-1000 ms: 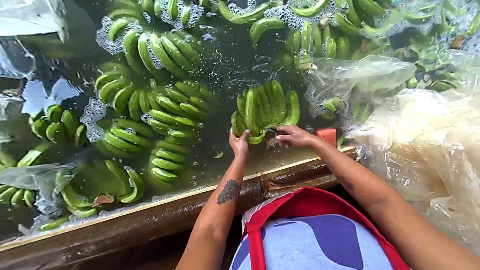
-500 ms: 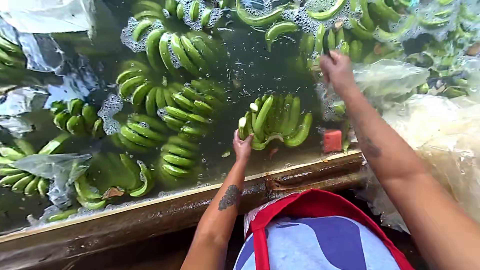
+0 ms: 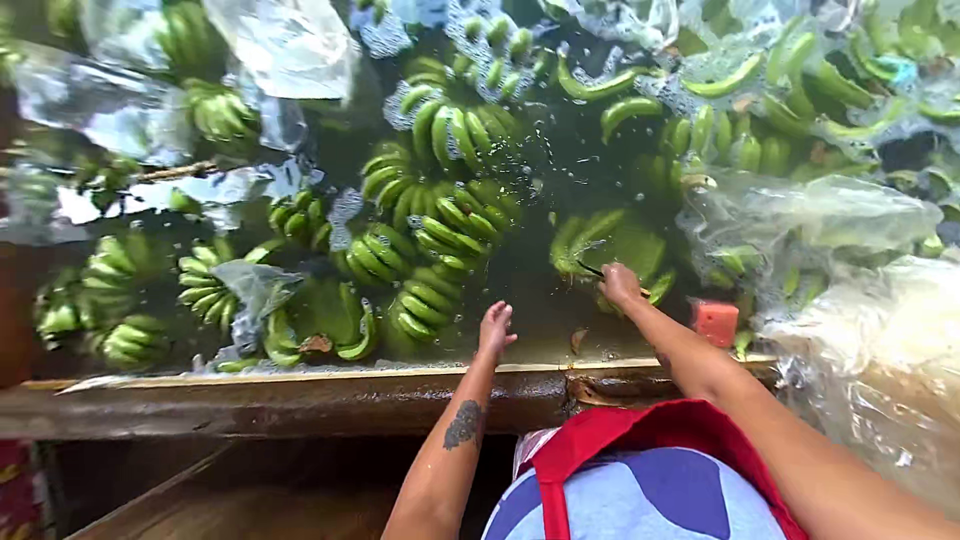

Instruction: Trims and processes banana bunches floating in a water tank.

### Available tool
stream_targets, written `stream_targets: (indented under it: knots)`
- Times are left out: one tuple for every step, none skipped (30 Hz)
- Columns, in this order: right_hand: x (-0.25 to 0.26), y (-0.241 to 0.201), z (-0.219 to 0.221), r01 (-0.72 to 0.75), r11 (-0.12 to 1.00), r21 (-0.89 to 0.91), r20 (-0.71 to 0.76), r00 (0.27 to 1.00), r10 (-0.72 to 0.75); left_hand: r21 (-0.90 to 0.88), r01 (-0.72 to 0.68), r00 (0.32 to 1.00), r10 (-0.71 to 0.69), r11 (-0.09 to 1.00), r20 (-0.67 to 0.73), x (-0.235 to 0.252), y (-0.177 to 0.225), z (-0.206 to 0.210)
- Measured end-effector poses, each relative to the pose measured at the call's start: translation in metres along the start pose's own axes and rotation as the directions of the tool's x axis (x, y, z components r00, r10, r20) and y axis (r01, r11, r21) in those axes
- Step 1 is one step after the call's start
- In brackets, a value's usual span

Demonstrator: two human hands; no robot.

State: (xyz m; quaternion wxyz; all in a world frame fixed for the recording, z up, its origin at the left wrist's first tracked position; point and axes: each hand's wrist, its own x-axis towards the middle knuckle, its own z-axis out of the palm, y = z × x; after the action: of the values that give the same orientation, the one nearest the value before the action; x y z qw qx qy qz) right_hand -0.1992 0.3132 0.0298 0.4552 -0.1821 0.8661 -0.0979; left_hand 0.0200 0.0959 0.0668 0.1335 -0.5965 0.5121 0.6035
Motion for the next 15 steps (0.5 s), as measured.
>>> stream_targets:
  knots:
    - [-0.002, 0.008, -0.012, -0.016, 0.999, 0.031, 0.017, 1.0, 0.016, 0.026, -0.008, 1.0, 0.008, 1.0, -0.005, -0.004, -0.011, -0.011]
    - [-0.001, 0.026, -0.019, 0.005, 0.997, 0.073, 0.01, 1.0, -0.006, 0.05, -0.027, 0.999, 0.028, 0.998, -0.017, -0.005, -0.021, -0.023]
    - [0.0, 0.049, -0.024, 0.052, 0.993, 0.107, -0.023, 0.998, -0.05, 0.067, -0.052, 0.998, 0.055, 0.996, -0.035, -0.006, -0.029, -0.036]
    - [-0.01, 0.064, -0.036, 0.091, 0.984, 0.15, -0.022, 0.996, -0.088, 0.082, -0.083, 0.994, 0.088, 0.993, -0.06, -0.006, -0.035, -0.049]
    - [-0.029, 0.073, -0.047, 0.117, 0.975, 0.191, -0.021, 0.993, -0.115, 0.112, -0.118, 0.989, 0.127, 0.987, -0.08, -0.006, -0.04, -0.065]
    - [-0.058, 0.078, -0.055, 0.138, 0.963, 0.229, -0.039, 0.99, -0.133, 0.161, -0.161, 0.978, 0.18, 0.974, -0.109, -0.004, -0.045, -0.082]
    - [-0.095, 0.08, -0.059, 0.153, 0.952, 0.265, -0.078, 0.988, -0.137, 0.217, -0.203, 0.961, 0.237, 0.955, -0.144, -0.001, -0.049, -0.099]
    - [-0.137, 0.078, -0.06, 0.157, 0.942, 0.298, -0.128, 0.984, -0.123, 0.276, -0.232, 0.938, 0.29, 0.933, -0.188, 0.002, -0.052, -0.116]
    - [-0.18, 0.073, -0.059, 0.143, 0.934, 0.327, -0.175, 0.98, -0.089, 0.318, -0.243, 0.913, 0.327, 0.916, -0.244, 0.006, -0.054, -0.131]
    - [-0.222, 0.067, -0.055, 0.131, 0.923, 0.363, -0.231, 0.972, -0.047, 0.339, -0.241, 0.885, 0.349, 0.91, -0.309, 0.009, -0.054, -0.143]
    - [-0.26, 0.061, -0.047, 0.104, 0.912, 0.397, -0.289, 0.957, 0.017, 0.344, -0.232, 0.858, 0.358, 0.91, -0.368, 0.015, -0.056, -0.154]
    - [-0.296, 0.06, -0.034, 0.077, 0.901, 0.428, -0.344, 0.935, 0.083, 0.343, -0.217, 0.839, 0.354, 0.914, -0.414, 0.019, -0.056, -0.16]
    - [-0.329, 0.06, -0.019, 0.059, 0.893, 0.445, -0.4, 0.906, 0.139, 0.335, -0.187, 0.841, 0.326, 0.924, -0.431, 0.019, -0.055, -0.163]
    - [-0.362, 0.063, -0.002, 0.037, 0.886, 0.461, -0.438, 0.879, 0.191, 0.325, -0.144, 0.863, 0.279, 0.935, -0.421, 0.018, -0.053, -0.166]
    - [-0.393, 0.068, 0.017, 0.007, 0.878, 0.479, -0.463, 0.852, 0.246, 0.333, -0.099, 0.892, 0.232, 0.938, -0.389, 0.017, -0.048, -0.166]
